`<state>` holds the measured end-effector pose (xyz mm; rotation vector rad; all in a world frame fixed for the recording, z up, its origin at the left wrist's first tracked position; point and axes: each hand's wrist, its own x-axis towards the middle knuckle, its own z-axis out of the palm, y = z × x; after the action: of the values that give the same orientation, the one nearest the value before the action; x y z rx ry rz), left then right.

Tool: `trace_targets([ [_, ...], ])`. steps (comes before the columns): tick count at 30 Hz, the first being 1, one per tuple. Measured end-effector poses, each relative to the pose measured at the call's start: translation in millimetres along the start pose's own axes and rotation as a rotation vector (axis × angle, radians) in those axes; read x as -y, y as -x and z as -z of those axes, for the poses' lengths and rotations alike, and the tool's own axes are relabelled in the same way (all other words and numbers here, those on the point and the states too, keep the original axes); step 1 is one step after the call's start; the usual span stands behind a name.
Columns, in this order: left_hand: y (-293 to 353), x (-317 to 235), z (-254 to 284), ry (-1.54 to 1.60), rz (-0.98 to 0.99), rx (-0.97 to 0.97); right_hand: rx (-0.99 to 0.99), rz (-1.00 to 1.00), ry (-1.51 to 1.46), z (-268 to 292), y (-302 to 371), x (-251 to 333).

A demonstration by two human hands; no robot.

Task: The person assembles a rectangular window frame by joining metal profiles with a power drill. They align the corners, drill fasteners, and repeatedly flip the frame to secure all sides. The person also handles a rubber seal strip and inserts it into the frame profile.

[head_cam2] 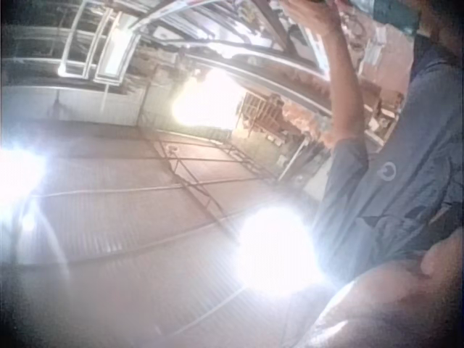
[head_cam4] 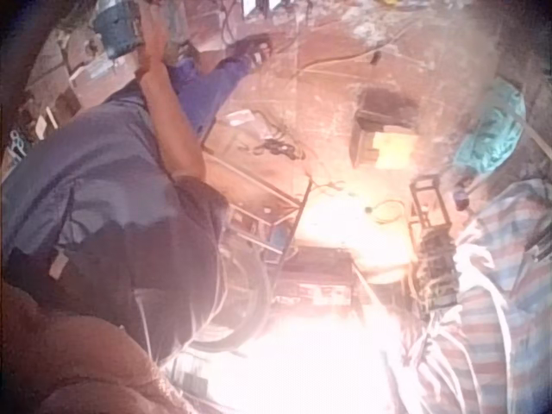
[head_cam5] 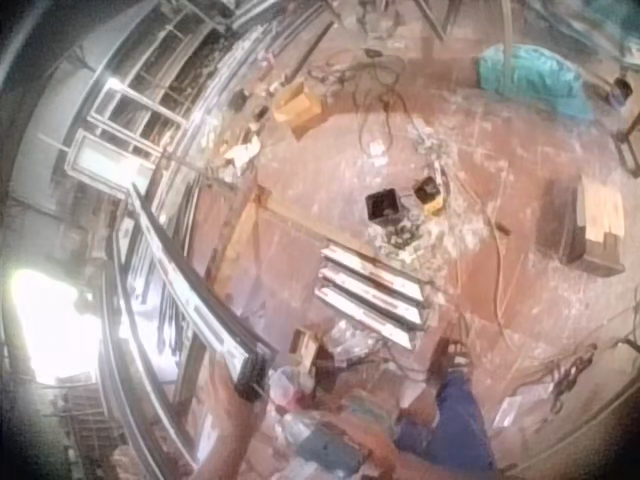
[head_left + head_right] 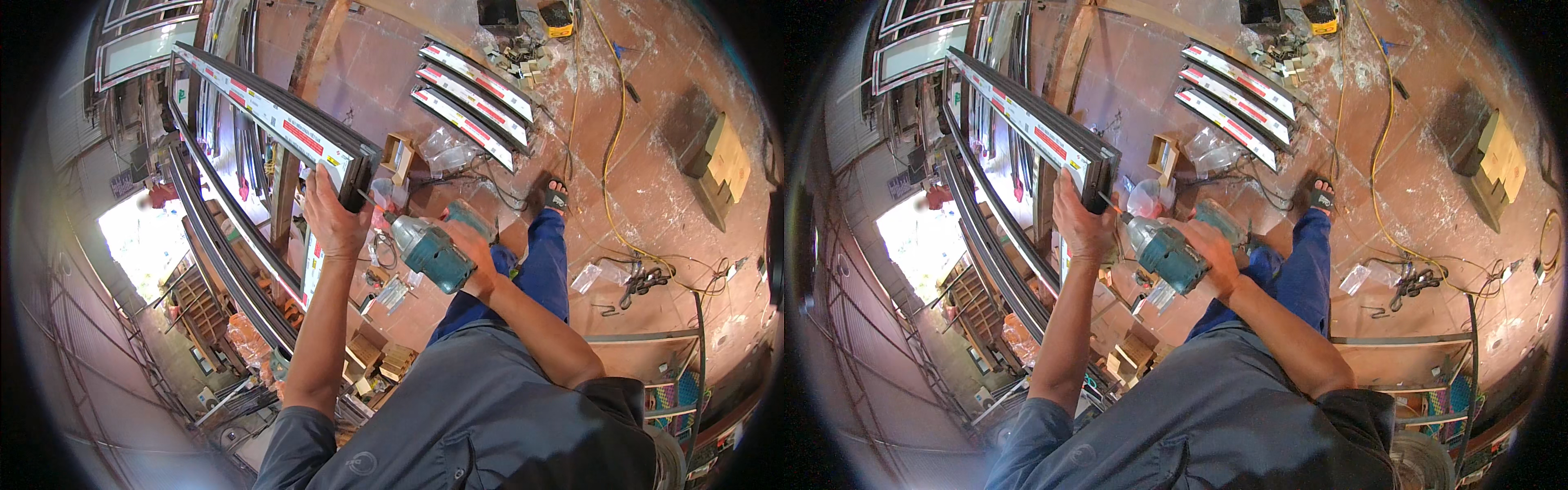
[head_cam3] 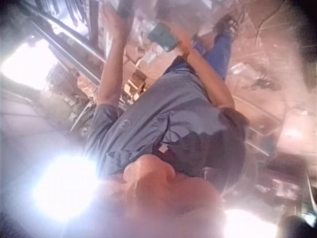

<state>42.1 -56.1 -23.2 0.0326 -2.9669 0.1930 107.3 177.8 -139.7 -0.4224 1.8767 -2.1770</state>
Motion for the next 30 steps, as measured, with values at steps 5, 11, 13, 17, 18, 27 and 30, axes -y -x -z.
trace_targets([
  [5, 18, 14, -18, 0.027, -0.022, -0.005, 0.013, 0.027, -0.011, 4, 2, -15],
  [11, -4, 3, 8, -0.051, 0.088, 0.054, 0.014, 0.040, 0.132, 1, -17, 10],
  [13, 1, 0, 15, -0.028, 0.107, 0.072, -0.003, 0.039, 0.133, 4, -13, 16],
  [17, 3, -1, 17, 0.026, 0.136, 0.058, 0.003, 0.034, 0.146, 0, -15, 4],
  [18, 3, -2, 16, 0.031, 0.144, 0.062, -0.003, 0.051, 0.172, 2, -15, 5],
  [27, 3, -7, 17, 0.024, 0.144, 0.055, 0.000, 0.128, 0.318, 11, -17, -3],
  [30, 3, -6, 16, 0.009, 0.132, 0.050, -0.016, 0.137, 0.311, 11, -16, -2],
])
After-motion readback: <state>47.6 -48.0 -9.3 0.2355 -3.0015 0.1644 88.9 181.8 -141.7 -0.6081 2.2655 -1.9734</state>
